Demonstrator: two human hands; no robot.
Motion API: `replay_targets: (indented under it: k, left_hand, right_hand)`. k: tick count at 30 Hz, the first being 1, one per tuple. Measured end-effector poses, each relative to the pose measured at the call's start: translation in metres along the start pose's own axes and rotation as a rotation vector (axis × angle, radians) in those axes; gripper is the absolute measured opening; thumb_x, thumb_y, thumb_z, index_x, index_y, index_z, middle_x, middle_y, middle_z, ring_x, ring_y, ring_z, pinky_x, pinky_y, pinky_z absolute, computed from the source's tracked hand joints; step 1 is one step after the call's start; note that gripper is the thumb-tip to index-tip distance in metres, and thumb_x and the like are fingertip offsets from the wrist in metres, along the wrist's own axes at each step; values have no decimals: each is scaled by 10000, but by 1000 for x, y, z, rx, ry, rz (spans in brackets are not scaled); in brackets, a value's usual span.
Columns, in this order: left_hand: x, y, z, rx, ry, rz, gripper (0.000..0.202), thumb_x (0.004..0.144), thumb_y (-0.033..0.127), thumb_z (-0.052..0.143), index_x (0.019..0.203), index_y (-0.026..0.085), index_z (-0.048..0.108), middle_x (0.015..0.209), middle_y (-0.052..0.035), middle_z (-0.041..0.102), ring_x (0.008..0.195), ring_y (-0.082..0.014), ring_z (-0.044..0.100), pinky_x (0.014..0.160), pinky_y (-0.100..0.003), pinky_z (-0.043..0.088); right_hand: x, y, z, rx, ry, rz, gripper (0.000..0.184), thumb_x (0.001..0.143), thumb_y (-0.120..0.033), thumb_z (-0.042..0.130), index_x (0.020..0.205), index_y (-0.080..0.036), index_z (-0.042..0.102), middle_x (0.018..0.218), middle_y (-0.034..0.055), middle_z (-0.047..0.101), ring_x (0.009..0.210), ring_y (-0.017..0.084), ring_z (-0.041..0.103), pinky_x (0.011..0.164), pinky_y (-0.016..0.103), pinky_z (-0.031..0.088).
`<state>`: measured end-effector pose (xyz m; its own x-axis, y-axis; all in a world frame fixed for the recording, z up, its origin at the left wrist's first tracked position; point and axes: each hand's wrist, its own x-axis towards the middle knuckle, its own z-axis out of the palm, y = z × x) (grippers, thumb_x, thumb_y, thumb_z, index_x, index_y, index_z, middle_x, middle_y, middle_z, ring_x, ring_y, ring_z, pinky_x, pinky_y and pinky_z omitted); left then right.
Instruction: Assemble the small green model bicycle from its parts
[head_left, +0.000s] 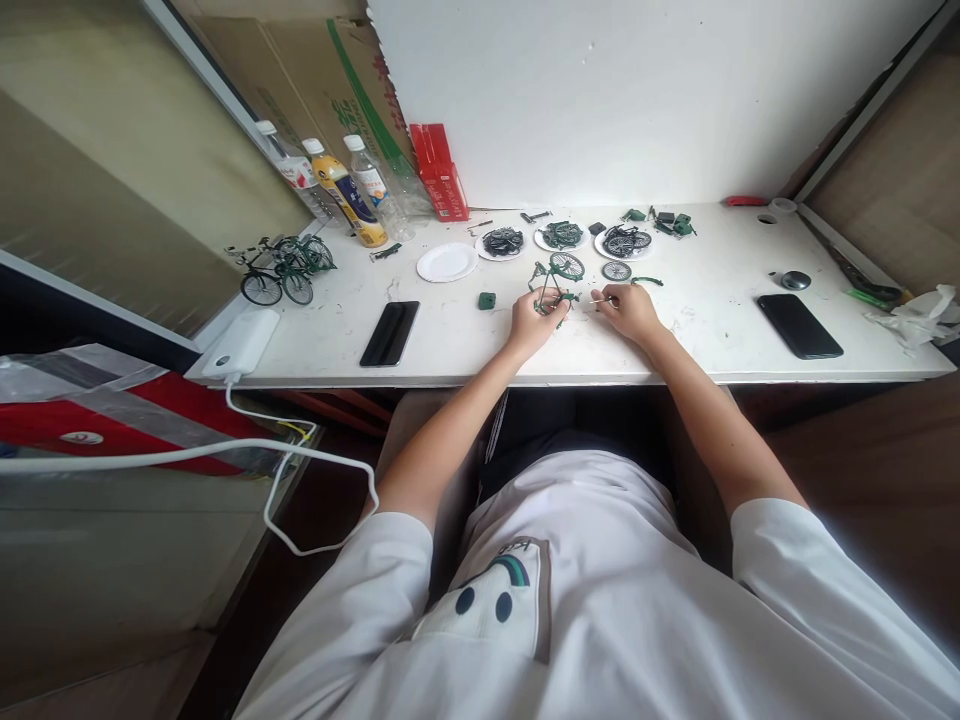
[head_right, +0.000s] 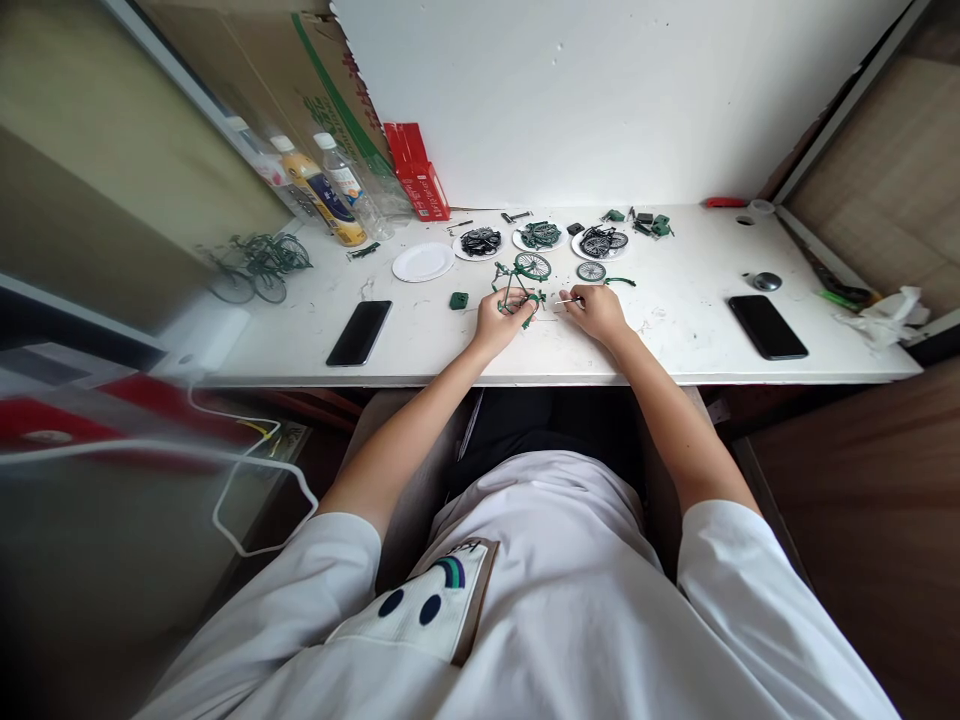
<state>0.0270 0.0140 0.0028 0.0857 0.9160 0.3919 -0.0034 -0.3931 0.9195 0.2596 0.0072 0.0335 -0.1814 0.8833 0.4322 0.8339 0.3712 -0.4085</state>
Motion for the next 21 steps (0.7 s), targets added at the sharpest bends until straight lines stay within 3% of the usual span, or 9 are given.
replay_targets:
  k: [11, 17, 21]
  left_hand:
    - [0, 0, 2, -27, 8, 5, 290, 849, 394, 861, 1013, 171, 774, 981, -84, 804, 713, -139, 746, 700, -284, 631]
    - [1, -4, 1, -46, 7, 11, 284, 847, 389, 869, 1014, 172, 792, 987, -80, 797, 714, -138, 745, 676, -274, 616]
    - [1, -4, 1, -58, 3, 20, 293, 842, 402, 879, 1008, 175, 796, 978, -81, 800, 719, -144, 743, 674, -276, 615]
  right_hand:
    - [3, 5, 1, 36, 98, -1, 401, 1066, -537, 536, 799, -245, 601, 737, 93, 672, 673, 252, 552, 672, 388, 345]
    - [1, 2, -1, 129, 47, 15, 432, 1120, -488, 378, 877, -243, 640, 998, 130, 805, 874, 296, 706, 775, 393, 465]
    - [1, 2, -1, 18, 63, 83, 483, 1136, -507, 316, 905, -246, 650, 974, 139, 794, 867, 315, 701, 769, 396, 454]
